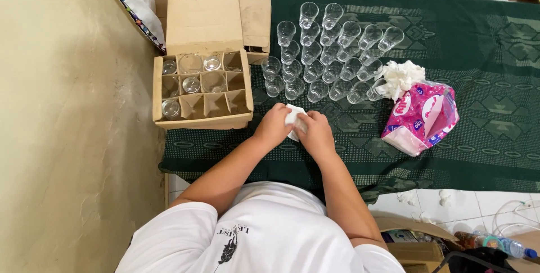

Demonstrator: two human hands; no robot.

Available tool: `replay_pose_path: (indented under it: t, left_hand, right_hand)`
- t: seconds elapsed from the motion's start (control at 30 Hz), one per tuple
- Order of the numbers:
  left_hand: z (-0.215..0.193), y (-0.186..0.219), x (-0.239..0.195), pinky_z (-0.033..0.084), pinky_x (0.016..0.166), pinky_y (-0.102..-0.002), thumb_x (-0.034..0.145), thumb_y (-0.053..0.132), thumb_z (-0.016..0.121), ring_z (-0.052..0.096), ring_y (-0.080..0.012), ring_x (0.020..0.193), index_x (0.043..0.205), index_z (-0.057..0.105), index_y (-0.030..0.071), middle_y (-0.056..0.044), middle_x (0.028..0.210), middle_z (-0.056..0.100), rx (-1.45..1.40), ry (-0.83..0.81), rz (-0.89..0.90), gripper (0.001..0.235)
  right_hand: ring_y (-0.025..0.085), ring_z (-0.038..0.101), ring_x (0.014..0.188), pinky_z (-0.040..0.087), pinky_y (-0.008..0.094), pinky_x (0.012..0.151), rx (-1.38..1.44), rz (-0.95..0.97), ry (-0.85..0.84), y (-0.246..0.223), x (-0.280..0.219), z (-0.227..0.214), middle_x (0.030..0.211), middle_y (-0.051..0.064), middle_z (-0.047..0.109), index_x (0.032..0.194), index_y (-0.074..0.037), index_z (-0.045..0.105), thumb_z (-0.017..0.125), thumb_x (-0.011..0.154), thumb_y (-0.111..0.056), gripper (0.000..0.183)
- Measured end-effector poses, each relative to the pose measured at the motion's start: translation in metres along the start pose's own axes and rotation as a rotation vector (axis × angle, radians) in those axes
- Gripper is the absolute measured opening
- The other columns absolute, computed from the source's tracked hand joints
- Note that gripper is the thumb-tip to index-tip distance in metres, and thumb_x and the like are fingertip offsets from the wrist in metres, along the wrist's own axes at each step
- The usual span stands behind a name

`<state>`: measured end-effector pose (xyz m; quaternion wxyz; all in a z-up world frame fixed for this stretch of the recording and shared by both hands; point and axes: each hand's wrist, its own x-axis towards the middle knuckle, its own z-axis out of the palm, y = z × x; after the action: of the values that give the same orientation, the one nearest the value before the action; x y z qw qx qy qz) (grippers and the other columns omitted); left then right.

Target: Cleaning small glass cups using a tissue and organizing them in a box.

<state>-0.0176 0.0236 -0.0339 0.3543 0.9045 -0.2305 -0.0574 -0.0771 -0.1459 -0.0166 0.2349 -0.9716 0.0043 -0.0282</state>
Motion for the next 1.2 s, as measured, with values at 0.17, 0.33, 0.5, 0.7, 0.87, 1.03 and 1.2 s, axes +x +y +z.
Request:
replay_pose_path:
  t: [0.17, 0.33, 0.5, 0.7, 0.87, 1.03, 1.2]
  left_hand:
    - [-0.019, 0.033, -0.02, 0.058, 0.075, -0.042, 0.077, 0.02, 0.082, 0.062, -0.0358, 0.102, 0.116, 0.07, 0.0, -0.021, 0.13, 0.052, 0.408, 0.084, 0.061, 0.046]
    - [-0.053, 0.069, -0.038, 0.057, 0.082, -0.041, 0.084, 0.017, 0.081, 0.061, -0.0364, 0.11, 0.126, 0.068, 0.0, -0.028, 0.141, 0.05, 0.48, -0.005, 0.116, 0.047]
    - [-0.123, 0.098, -0.051, 0.053, 0.079, -0.043, 0.088, 0.013, 0.067, 0.062, -0.0336, 0.104, 0.121, 0.065, 0.008, -0.011, 0.112, 0.063, 0.365, 0.349, 0.375, 0.034]
    - [-0.19, 0.039, -0.011, 0.054, 0.072, -0.041, 0.085, 0.019, 0.074, 0.062, -0.0279, 0.101, 0.111, 0.07, 0.014, -0.004, 0.101, 0.065, 0.637, 0.627, 0.143, 0.026]
    - [-0.191, -0.029, 0.026, 0.054, 0.076, -0.043, 0.086, 0.018, 0.072, 0.063, -0.0278, 0.096, 0.103, 0.071, 0.017, -0.001, 0.092, 0.066, 0.508, 0.488, -0.029, 0.017]
    - [-0.191, -0.027, 0.031, 0.055, 0.078, -0.042, 0.086, 0.022, 0.07, 0.063, -0.0252, 0.095, 0.096, 0.075, 0.021, 0.002, 0.088, 0.068, 0.498, 0.404, -0.079, 0.011]
    - [-0.194, -0.022, 0.026, 0.052, 0.078, -0.043, 0.082, 0.025, 0.067, 0.058, -0.0271, 0.094, 0.084, 0.076, 0.019, 0.0, 0.088, 0.065, 0.504, 0.376, -0.067, 0.011]
  right_hand:
    - [0.033, 0.057, 0.121, 0.054, 0.046, 0.091, -0.211, -0.015, -0.009, -0.013, -0.003, -0.012, 0.126, 0.006, 0.058, 0.122, -0.03, 0.074, 0.079, 0.082, -0.04, 0.041]
    - [0.034, 0.056, 0.123, 0.053, 0.048, 0.093, -0.122, 0.001, 0.011, -0.026, 0.005, -0.035, 0.128, 0.008, 0.057, 0.124, -0.026, 0.074, 0.076, 0.087, -0.038, 0.039]
    - [0.036, 0.062, 0.112, 0.051, 0.047, 0.095, 0.262, -0.275, 0.416, -0.068, 0.029, -0.06, 0.116, 0.008, 0.062, 0.115, -0.017, 0.073, 0.076, 0.085, -0.012, 0.031]
    - [0.035, 0.059, 0.122, 0.046, 0.049, 0.104, 0.518, -0.463, 0.466, -0.129, 0.089, -0.06, 0.117, 0.007, 0.065, 0.121, -0.017, 0.072, 0.079, 0.09, -0.012, 0.033]
    - [0.029, 0.065, 0.103, 0.051, 0.044, 0.092, 0.612, -0.46, 0.256, -0.164, 0.125, -0.046, 0.109, 0.003, 0.074, 0.126, -0.016, 0.065, 0.066, 0.094, -0.004, 0.034]
    - [0.02, 0.066, 0.097, 0.053, 0.038, 0.085, 0.161, -0.54, 0.246, -0.163, 0.147, -0.046, 0.091, -0.008, 0.074, 0.107, -0.025, 0.069, 0.071, 0.09, -0.021, 0.017]
    - [0.017, 0.06, 0.092, 0.05, 0.033, 0.075, -0.246, -0.605, 0.299, -0.153, 0.159, -0.04, 0.092, -0.01, 0.068, 0.088, -0.03, 0.075, 0.069, 0.079, -0.026, 0.011]
